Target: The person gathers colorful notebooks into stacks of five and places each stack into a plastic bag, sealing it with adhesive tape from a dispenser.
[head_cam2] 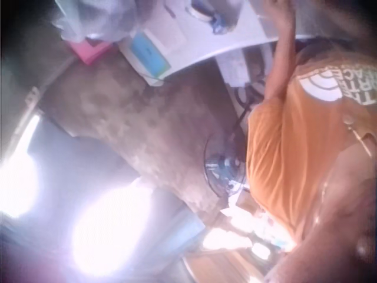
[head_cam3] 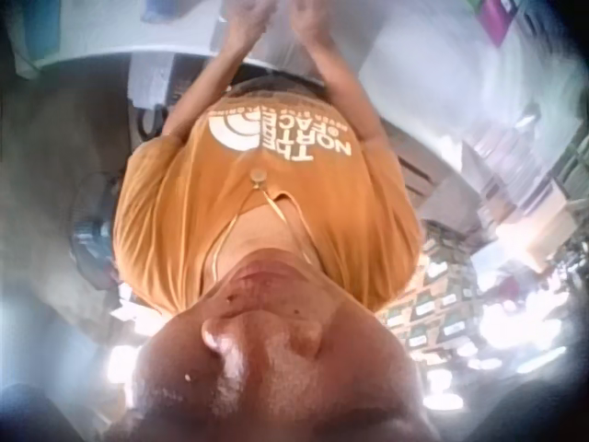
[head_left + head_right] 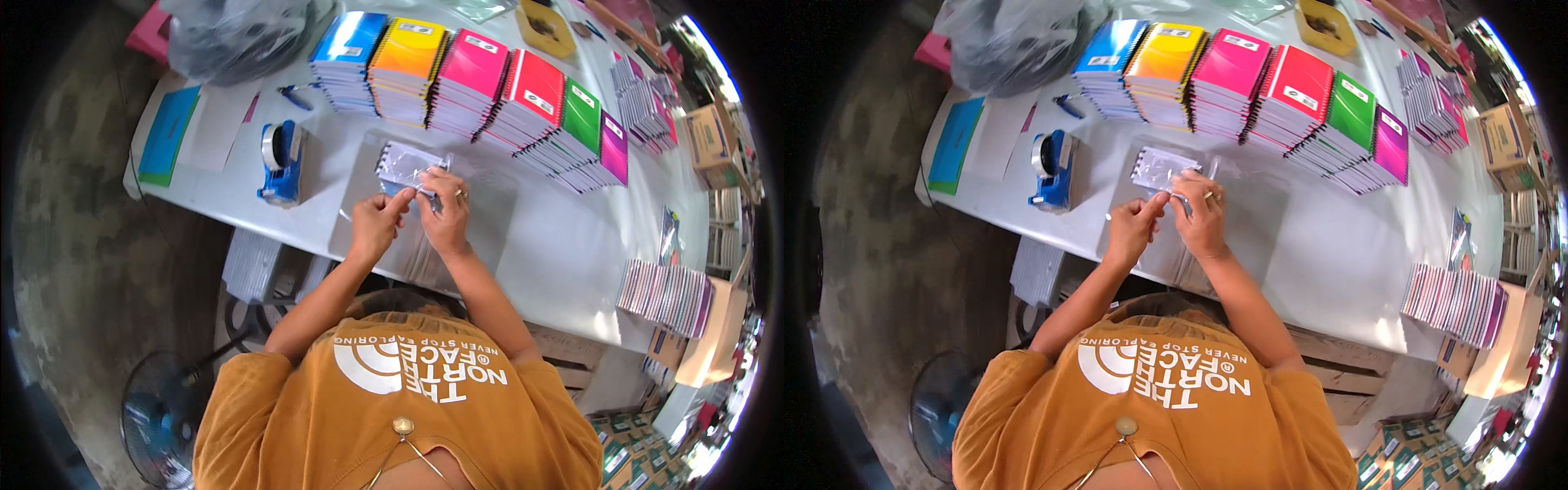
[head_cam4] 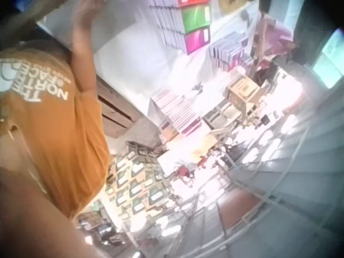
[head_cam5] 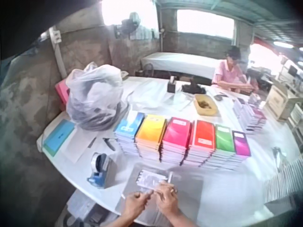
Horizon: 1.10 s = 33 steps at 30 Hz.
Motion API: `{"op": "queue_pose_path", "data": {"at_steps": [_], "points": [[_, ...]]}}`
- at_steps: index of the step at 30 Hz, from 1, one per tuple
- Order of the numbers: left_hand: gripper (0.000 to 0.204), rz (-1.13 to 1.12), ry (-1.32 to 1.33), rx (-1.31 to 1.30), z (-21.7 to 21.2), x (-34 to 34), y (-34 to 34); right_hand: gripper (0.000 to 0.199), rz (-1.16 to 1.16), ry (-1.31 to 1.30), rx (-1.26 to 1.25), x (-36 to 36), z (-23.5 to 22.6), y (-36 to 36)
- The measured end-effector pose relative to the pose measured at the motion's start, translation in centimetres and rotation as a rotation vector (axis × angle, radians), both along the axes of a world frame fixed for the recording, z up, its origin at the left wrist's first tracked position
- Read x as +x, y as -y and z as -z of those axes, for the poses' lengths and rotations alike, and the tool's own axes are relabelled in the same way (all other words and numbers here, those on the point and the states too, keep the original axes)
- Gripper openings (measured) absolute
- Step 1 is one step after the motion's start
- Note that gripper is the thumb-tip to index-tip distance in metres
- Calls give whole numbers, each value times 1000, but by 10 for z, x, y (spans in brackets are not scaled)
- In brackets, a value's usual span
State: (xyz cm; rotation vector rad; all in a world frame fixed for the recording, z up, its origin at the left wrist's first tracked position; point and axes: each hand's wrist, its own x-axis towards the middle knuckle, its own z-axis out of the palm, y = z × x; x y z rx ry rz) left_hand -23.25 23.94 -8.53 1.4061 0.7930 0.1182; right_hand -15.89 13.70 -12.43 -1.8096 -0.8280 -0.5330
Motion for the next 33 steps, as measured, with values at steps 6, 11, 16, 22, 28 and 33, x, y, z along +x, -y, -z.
{"op": "queue_pose_path", "data": {"at_steps": [6,11,16,22,28,33], "points": [[47,-7,86,83,40,4,-13,33,-126,-127,-473,6,-42,9],[45,200,-214,859,78,6,-37,38,-59,-77,-555,26,-55,-9],[43,567,-246,662,38,4,-72,61,7,-401,-512,36,-77,56],[34,523,-129,608,26,5,-70,45,594,-384,-458,13,-94,251],[26,616,-18,661,21,17,-23,51,1029,-312,-803,-20,21,420],[16,690,105,748,8,20,6,48,1100,-252,-820,12,0,392]]}}
